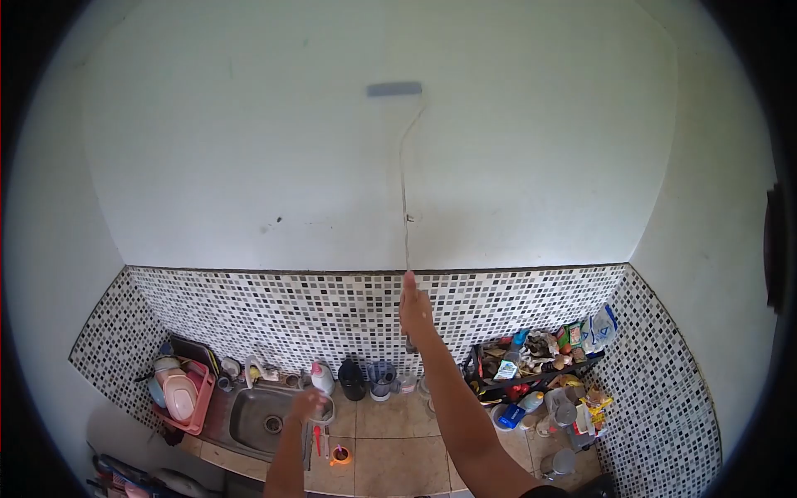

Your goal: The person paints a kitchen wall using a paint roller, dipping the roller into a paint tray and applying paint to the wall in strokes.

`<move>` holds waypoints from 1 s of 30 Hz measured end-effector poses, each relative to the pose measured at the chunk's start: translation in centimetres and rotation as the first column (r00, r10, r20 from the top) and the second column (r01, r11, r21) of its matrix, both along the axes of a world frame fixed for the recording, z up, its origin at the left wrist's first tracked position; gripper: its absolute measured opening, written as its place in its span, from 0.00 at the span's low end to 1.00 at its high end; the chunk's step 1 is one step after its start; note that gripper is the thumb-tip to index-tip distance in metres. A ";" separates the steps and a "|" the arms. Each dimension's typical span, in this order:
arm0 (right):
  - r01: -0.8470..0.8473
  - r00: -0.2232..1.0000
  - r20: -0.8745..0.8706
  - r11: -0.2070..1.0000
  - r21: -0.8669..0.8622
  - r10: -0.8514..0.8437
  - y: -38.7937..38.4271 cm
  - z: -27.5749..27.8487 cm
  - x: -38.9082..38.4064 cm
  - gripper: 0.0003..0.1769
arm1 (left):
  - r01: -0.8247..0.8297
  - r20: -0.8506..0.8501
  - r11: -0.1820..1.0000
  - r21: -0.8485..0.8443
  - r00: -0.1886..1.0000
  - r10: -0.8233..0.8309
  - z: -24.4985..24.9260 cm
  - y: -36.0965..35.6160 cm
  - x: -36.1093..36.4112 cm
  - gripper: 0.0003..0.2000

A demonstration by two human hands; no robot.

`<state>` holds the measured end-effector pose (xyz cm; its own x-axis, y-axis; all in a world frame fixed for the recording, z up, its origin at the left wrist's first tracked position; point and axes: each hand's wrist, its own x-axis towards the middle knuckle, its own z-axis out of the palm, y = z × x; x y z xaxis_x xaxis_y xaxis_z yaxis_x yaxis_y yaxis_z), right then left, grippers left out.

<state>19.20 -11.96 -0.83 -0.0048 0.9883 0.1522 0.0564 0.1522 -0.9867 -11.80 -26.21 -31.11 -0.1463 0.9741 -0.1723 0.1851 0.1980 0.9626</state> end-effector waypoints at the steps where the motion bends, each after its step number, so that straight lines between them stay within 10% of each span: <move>1: -0.013 1.000 -0.018 1.000 0.008 0.013 0.9 -0.3 -0.5 0.45 | 0.009 0.001 0.997 -0.071 1.000 -0.009 -0.2 -2.3 1.2 0.12; 8: 0.038 0.999 0.035 0.987 -0.157 -0.033 -5.5 -19.6 -4.1 0.43 | 0.051 0.021 0.965 -0.258 0.999 -0.047 -4.6 -10.3 4.4 0.13; 11: -0.084 0.991 -0.130 0.907 -0.413 0.033 -6.4 -16.4 -4.5 0.48 | 0.068 -0.018 0.963 -0.261 0.997 -0.076 -4.0 -11.2 4.3 0.12; 18: -0.155 0.962 -0.245 0.978 -0.136 0.119 0.5 5.9 -4.7 0.41 | -0.010 -0.052 0.997 -0.079 0.999 0.006 -4.4 -10.4 5.1 0.12; 21: -0.180 0.953 -0.273 0.972 -0.152 0.134 1.9 6.1 -3.8 0.41 | 0.017 -0.126 0.994 -0.111 0.991 -0.032 -1.1 -10.9 7.0 0.12; 25: 0.023 0.999 0.046 0.999 -0.049 -0.020 0.1 -10.4 -3.5 0.45 | 0.111 -0.258 0.991 -0.077 0.958 -0.127 -2.6 -11.0 8.0 0.14; 30: 0.026 0.999 0.046 0.965 -0.260 -0.015 -5.2 -24.3 -3.3 0.47 | 0.181 -0.254 0.971 -0.158 0.942 -0.217 -2.4 -10.9 8.0 0.15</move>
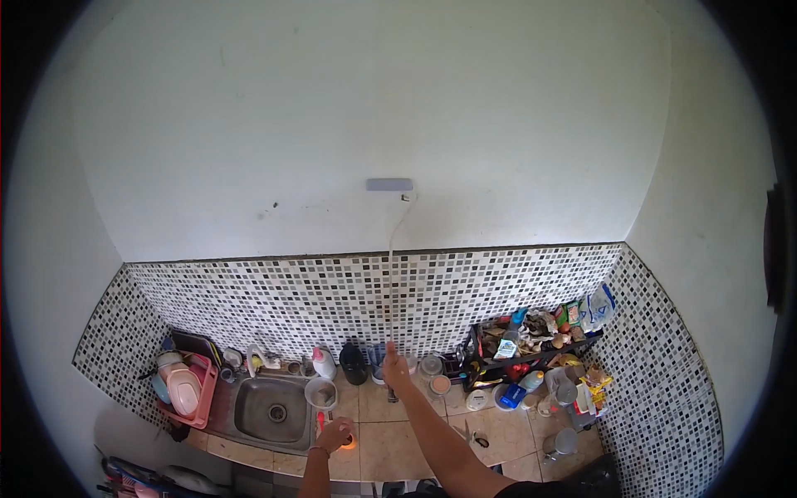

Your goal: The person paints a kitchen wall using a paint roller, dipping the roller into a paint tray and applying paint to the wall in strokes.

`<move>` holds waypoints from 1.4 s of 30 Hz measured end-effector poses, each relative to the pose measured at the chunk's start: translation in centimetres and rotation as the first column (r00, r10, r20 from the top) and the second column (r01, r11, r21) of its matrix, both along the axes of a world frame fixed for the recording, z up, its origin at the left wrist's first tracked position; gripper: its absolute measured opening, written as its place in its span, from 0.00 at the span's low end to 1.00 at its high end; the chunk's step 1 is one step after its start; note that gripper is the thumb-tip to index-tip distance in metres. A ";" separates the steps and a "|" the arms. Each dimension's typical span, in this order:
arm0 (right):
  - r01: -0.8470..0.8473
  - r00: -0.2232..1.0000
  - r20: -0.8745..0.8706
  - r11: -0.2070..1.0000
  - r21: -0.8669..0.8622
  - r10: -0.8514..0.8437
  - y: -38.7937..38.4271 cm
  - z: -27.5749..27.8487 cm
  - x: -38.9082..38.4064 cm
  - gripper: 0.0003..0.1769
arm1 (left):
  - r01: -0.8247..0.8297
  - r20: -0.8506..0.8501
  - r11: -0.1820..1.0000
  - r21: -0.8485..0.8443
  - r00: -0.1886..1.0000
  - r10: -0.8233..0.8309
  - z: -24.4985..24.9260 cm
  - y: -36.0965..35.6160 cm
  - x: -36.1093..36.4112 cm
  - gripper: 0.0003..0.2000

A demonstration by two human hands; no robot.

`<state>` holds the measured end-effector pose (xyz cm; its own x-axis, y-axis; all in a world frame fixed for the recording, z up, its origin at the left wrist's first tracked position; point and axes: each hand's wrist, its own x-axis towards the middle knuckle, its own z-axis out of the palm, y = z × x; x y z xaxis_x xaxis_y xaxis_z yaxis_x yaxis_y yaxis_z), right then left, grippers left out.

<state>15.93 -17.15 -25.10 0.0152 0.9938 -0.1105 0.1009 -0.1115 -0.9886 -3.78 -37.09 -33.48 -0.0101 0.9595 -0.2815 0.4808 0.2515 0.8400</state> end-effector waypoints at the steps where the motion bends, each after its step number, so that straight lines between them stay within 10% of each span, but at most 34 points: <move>1: 0.027 1.000 0.009 0.999 -0.021 -0.027 -0.6 1.6 0.1 0.47 | 0.010 -0.011 1.000 0.001 1.000 -0.010 -1.0 0.3 -0.5 0.15; 9: -0.060 0.992 -0.105 0.993 0.105 0.071 4.6 16.9 1.7 0.45 | -0.009 0.056 0.997 0.071 0.998 0.005 3.2 1.1 2.3 0.13; 13: -0.013 0.990 0.139 0.999 -0.041 0.019 0.6 7.4 1.3 0.47 | 0.263 -0.134 0.890 0.373 0.964 -0.229 -4.2 1.2 1.9 0.14; 14: 0.187 0.978 0.058 0.966 0.177 -0.200 -0.4 2.5 -0.9 0.46 | 0.388 -0.250 0.779 0.493 0.921 -0.300 -6.4 1.9 1.3 0.14; 16: -0.003 0.981 -0.196 0.995 -0.101 -0.017 -3.0 0.5 -2.7 0.45 | 0.236 -0.025 0.958 0.161 0.972 -0.235 -4.3 0.3 1.6 0.15; 17: -0.047 0.967 -0.255 0.992 -0.115 0.016 -3.2 1.9 -3.3 0.45 | 0.170 0.075 0.985 -0.040 0.983 -0.166 -3.4 -0.8 1.6 0.16; 29: -0.061 0.941 -0.328 0.995 0.075 0.082 6.3 34.3 4.8 0.43 | -0.020 0.023 0.994 0.110 1.000 0.018 1.5 -0.5 1.1 0.15; 37: 0.048 0.990 -0.125 0.990 -0.134 -0.065 -0.5 9.2 2.5 0.45 | 0.142 0.286 0.983 -0.116 0.953 -0.103 -0.9 -1.1 4.0 0.15; 39: -0.031 0.974 -0.228 0.987 -0.160 -0.006 -1.9 11.6 2.8 0.44 | 0.216 0.327 0.950 -0.227 0.935 -0.135 -1.7 -0.2 1.9 0.15; 42: -0.065 0.966 -0.256 0.993 -0.098 0.038 -0.4 19.4 3.1 0.44 | 0.219 -0.153 0.975 0.042 0.966 -0.210 3.0 1.4 -0.4 0.12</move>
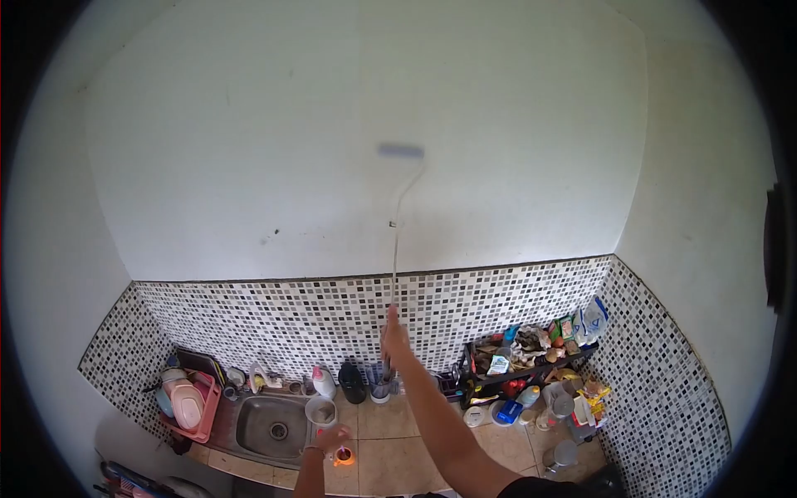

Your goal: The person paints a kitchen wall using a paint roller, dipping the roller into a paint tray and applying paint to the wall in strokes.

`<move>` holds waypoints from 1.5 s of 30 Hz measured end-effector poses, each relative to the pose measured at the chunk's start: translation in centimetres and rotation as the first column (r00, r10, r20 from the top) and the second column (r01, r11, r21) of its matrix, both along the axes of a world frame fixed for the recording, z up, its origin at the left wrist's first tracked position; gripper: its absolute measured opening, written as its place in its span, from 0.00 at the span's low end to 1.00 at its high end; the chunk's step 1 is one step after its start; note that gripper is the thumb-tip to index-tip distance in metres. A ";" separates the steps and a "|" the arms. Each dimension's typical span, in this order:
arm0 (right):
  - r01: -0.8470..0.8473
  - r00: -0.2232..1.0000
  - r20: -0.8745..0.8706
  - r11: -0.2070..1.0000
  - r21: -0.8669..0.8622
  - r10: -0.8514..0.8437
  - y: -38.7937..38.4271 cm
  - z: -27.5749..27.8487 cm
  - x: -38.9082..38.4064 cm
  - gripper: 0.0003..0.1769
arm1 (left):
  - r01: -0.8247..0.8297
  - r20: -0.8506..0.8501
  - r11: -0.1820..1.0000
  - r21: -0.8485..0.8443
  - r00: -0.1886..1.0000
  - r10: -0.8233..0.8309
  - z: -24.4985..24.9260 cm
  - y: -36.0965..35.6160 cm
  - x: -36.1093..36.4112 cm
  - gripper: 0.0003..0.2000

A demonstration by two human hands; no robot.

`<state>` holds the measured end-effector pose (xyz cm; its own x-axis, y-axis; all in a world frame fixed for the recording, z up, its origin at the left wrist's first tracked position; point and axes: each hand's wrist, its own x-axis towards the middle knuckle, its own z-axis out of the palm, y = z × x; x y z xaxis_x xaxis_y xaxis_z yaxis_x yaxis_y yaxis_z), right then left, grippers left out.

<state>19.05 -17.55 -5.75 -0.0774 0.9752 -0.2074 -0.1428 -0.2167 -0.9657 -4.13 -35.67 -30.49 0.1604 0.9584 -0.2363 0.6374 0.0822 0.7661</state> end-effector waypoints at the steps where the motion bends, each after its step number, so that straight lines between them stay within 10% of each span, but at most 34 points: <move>1: -0.001 1.000 -0.007 0.999 0.036 0.001 0.9 4.3 0.5 0.45 | 0.007 -0.095 0.990 0.138 0.996 0.006 0.7 0.4 -0.1 0.12; 5: -0.009 0.972 -0.226 0.977 0.215 0.058 3.6 21.1 5.5 0.33 | -0.266 0.162 0.923 0.276 0.960 0.228 6.1 0.3 0.3 0.12; 9: 0.115 0.990 0.009 0.836 0.537 -0.142 -2.3 29.9 10.1 0.21 | -0.283 0.210 0.935 0.212 0.948 0.239 7.8 -1.4 2.1 0.13; 17: -0.105 0.990 0.137 0.833 0.544 0.035 -3.5 24.0 16.0 0.28 | -0.055 0.156 0.998 0.019 0.986 0.052 -0.6 -1.8 1.7 0.17; 26: -0.067 0.978 0.208 0.944 0.322 -0.001 -4.0 10.1 20.0 0.28 | -0.165 0.248 0.963 -0.214 0.944 0.217 -2.2 -2.1 1.9 0.16; 36: -0.082 0.993 0.119 0.839 0.539 0.020 -2.9 36.6 15.2 0.27 | -0.224 0.439 0.975 -0.019 0.874 0.209 -1.4 -0.1 4.6 0.14; 45: -0.064 0.984 0.172 0.789 0.610 -0.053 -5.0 41.5 13.6 0.26 | -0.244 0.310 0.969 -0.023 0.920 0.239 -2.0 -4.0 2.0 0.13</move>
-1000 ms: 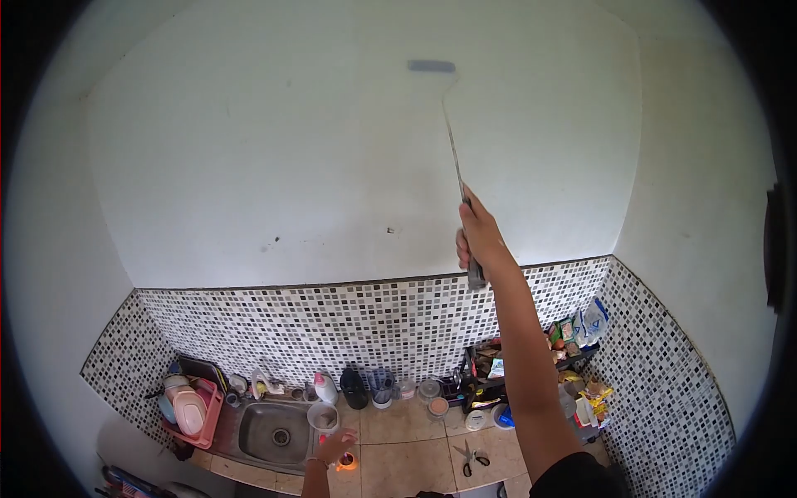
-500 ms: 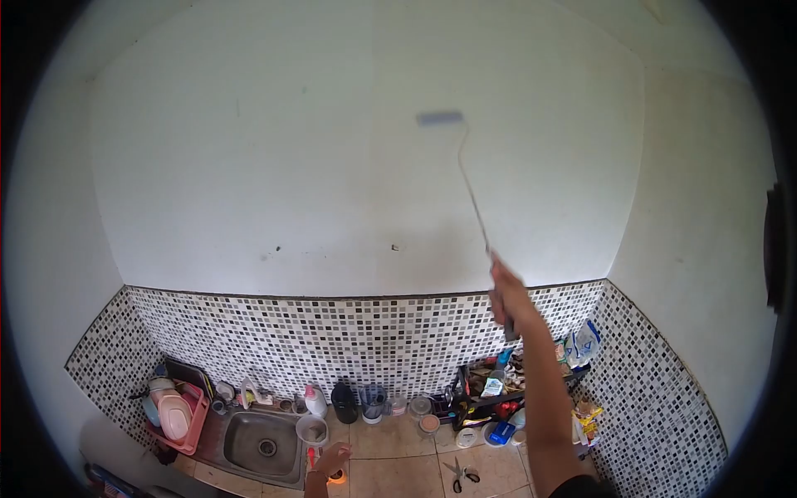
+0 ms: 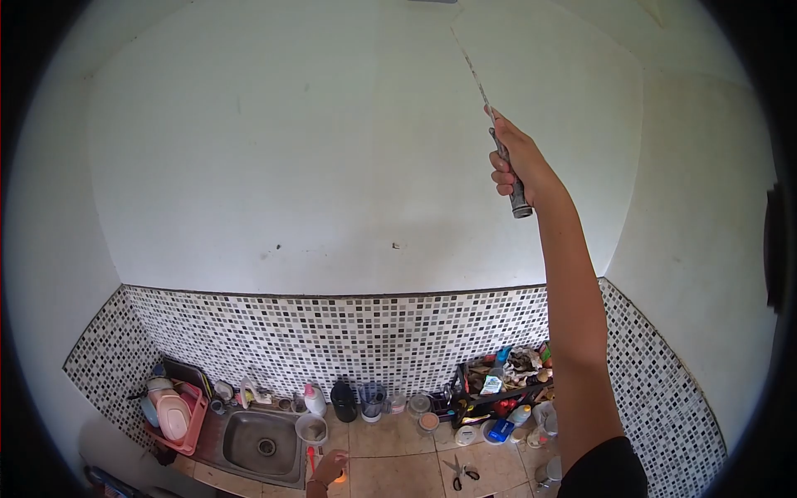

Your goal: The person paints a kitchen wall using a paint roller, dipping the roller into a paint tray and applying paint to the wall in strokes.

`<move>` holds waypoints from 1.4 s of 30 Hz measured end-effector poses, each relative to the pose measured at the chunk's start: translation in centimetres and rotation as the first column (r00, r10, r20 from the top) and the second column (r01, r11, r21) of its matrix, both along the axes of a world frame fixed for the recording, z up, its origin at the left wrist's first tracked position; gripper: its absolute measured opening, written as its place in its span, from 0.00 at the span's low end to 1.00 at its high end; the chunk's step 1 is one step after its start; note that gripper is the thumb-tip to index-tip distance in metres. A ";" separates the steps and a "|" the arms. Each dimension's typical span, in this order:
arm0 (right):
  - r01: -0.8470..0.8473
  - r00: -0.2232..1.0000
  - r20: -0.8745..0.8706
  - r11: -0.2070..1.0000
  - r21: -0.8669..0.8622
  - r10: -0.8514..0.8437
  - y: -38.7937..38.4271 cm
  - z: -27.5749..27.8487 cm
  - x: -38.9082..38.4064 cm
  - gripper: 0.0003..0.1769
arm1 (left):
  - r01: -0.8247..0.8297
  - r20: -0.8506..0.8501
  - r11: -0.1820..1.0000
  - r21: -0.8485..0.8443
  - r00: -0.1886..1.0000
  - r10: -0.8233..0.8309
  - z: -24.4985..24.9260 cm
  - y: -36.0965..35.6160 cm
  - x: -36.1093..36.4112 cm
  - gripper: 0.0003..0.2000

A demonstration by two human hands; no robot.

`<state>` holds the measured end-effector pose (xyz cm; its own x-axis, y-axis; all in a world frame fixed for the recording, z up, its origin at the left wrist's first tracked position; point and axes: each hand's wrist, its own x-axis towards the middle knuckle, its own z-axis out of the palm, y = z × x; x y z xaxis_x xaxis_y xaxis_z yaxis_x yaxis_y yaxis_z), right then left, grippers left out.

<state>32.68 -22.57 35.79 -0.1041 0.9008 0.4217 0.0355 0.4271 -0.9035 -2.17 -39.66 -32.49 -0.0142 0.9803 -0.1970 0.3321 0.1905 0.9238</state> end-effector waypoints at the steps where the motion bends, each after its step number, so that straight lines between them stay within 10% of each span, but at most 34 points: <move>1: 0.008 1.000 0.010 1.000 0.002 -0.008 0.2 0.2 0.0 0.26 | -0.024 0.026 1.000 -0.010 0.999 0.025 -2.2 0.2 -1.1 0.13; 14: -0.037 0.999 0.000 0.999 -0.002 0.037 -0.1 0.0 -0.6 0.26 | -0.207 0.212 0.973 -0.107 0.951 0.225 -0.2 -2.1 -2.3 0.13; 42: 0.167 0.982 0.118 0.975 -0.146 -0.150 3.4 2.3 -0.7 0.20 | -0.114 0.165 0.993 -0.014 0.980 0.114 -3.5 -0.5 -3.1 0.15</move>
<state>32.01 -19.19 38.12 0.0089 0.9628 0.2702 0.1900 0.2636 -0.9457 -5.27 -40.16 -36.01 -0.0927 0.9732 -0.2104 0.1507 0.2226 0.9632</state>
